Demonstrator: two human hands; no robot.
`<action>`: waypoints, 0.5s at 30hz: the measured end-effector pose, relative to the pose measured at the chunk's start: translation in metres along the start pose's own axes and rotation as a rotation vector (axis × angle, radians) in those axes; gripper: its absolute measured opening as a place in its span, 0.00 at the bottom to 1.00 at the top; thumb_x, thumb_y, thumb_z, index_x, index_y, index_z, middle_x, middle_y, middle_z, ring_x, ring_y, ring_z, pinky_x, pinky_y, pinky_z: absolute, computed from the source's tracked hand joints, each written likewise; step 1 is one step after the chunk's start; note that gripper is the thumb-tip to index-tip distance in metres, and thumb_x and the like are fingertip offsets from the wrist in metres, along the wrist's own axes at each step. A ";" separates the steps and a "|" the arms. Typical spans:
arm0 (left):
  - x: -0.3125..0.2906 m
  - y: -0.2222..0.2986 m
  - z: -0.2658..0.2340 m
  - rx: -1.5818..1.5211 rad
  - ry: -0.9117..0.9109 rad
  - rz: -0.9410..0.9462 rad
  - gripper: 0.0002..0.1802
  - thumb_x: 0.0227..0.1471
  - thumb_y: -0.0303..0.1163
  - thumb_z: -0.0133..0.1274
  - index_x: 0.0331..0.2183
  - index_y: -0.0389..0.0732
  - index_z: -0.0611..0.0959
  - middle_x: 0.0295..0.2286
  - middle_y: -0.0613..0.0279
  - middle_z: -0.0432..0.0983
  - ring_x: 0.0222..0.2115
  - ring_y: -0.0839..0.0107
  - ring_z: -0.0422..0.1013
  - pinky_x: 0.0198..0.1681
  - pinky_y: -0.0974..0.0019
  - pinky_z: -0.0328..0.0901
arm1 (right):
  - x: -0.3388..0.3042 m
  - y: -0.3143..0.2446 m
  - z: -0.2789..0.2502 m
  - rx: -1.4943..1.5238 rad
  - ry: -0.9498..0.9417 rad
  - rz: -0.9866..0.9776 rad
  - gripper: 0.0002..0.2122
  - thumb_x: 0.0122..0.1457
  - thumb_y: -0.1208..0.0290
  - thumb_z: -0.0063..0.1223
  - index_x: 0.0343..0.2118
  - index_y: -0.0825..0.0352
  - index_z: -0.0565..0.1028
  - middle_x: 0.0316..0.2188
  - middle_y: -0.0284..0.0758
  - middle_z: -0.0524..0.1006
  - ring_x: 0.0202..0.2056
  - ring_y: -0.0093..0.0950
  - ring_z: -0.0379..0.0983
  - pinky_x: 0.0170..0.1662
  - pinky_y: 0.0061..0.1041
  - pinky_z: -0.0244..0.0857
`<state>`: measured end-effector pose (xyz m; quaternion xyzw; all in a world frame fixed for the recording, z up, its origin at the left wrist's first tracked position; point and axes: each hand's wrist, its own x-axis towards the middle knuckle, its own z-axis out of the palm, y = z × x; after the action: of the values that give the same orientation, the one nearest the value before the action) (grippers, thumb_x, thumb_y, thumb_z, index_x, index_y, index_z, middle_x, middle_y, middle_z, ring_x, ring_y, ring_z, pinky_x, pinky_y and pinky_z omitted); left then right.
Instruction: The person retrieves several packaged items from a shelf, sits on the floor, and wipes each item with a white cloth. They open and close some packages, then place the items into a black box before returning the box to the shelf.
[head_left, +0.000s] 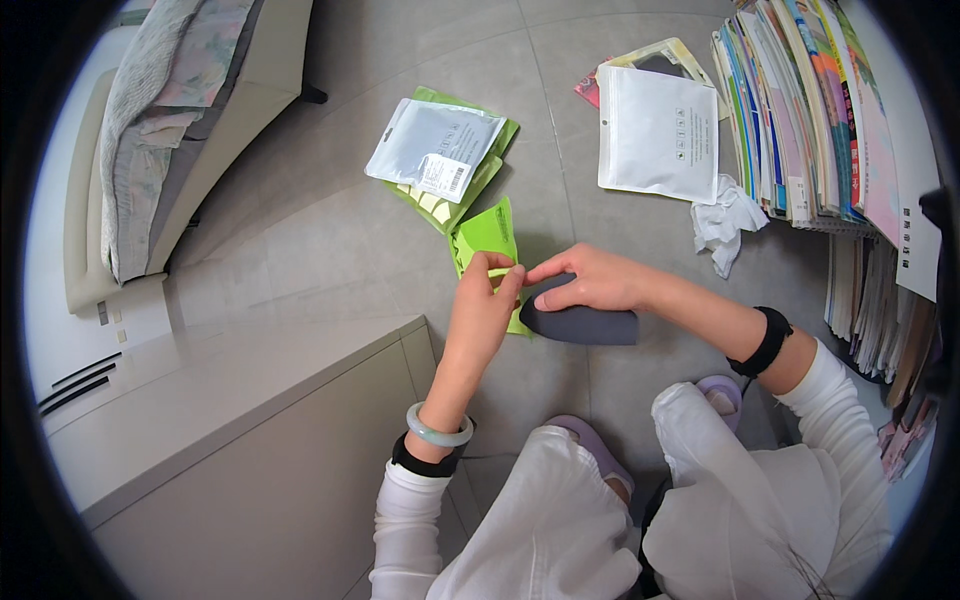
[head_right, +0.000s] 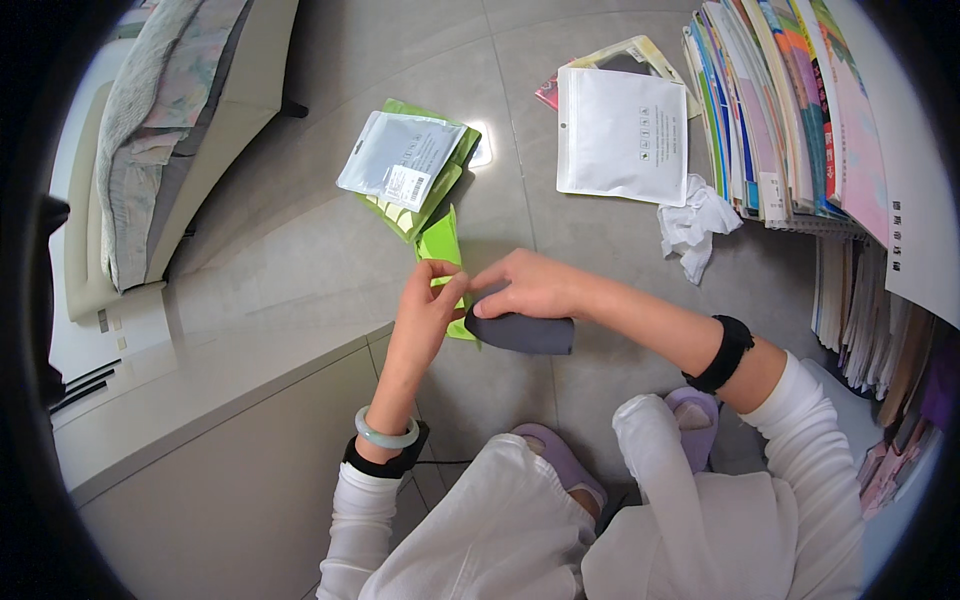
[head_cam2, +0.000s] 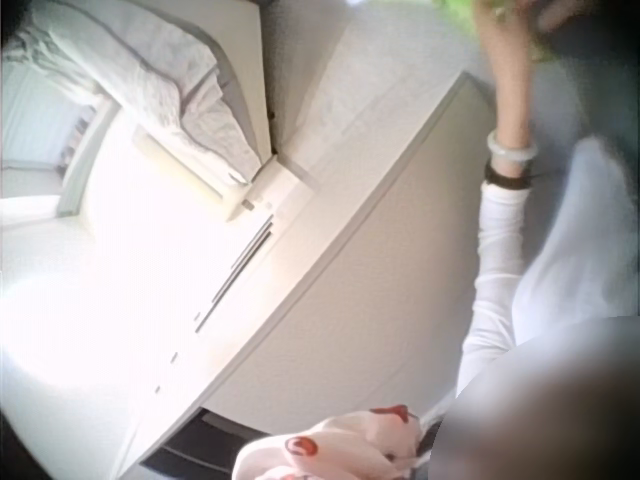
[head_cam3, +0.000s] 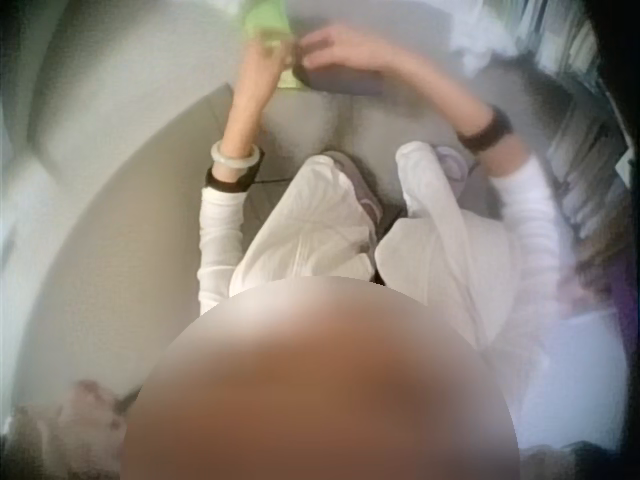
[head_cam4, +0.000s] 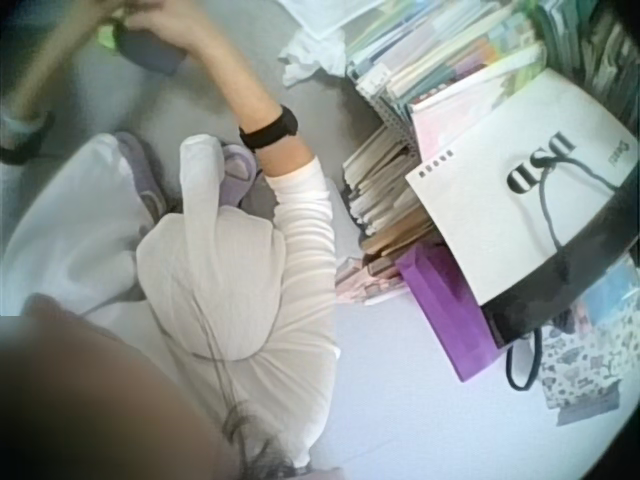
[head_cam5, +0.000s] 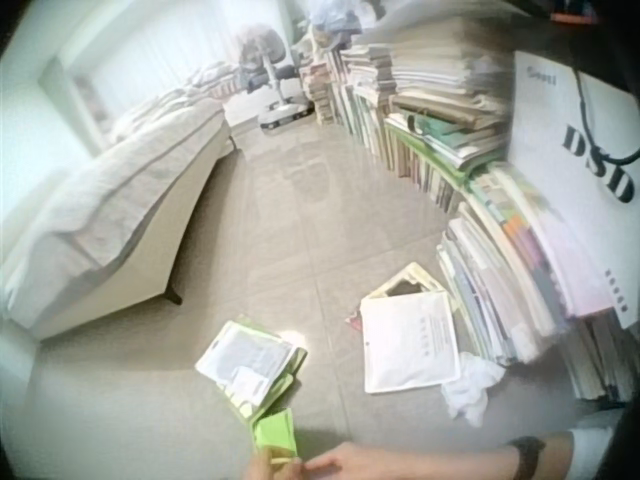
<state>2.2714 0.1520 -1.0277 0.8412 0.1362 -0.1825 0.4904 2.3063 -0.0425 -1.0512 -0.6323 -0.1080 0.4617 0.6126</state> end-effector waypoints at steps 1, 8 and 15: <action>0.001 -0.002 -0.001 -0.025 -0.026 -0.041 0.14 0.59 0.32 0.53 0.39 0.30 0.74 0.36 0.49 0.77 0.35 0.61 0.77 0.36 0.62 0.71 | 0.000 -0.001 0.000 -0.015 0.022 0.009 0.24 0.53 0.64 0.60 0.53 0.67 0.76 0.41 0.36 0.80 0.38 0.21 0.74 0.44 0.22 0.67; 0.010 -0.024 0.005 0.257 -0.039 0.091 0.11 0.58 0.32 0.53 0.35 0.31 0.76 0.36 0.50 0.78 0.34 0.58 0.77 0.37 0.57 0.73 | -0.001 0.008 0.001 -0.164 0.017 -0.032 0.21 0.48 0.57 0.60 0.42 0.67 0.82 0.35 0.42 0.82 0.34 0.31 0.78 0.40 0.27 0.70; 0.010 -0.048 0.075 0.927 0.050 0.113 0.37 0.50 0.51 0.60 0.51 0.37 0.66 0.61 0.40 0.52 0.56 0.39 0.60 0.44 0.39 0.70 | -0.020 0.044 -0.045 -0.436 -0.073 0.272 0.19 0.50 0.53 0.62 0.34 0.67 0.83 0.27 0.38 0.82 0.26 0.28 0.77 0.32 0.29 0.70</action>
<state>2.2482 0.1098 -1.1032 0.9818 0.0062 -0.1768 0.0684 2.3091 -0.0968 -1.0891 -0.7412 -0.1412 0.5281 0.3897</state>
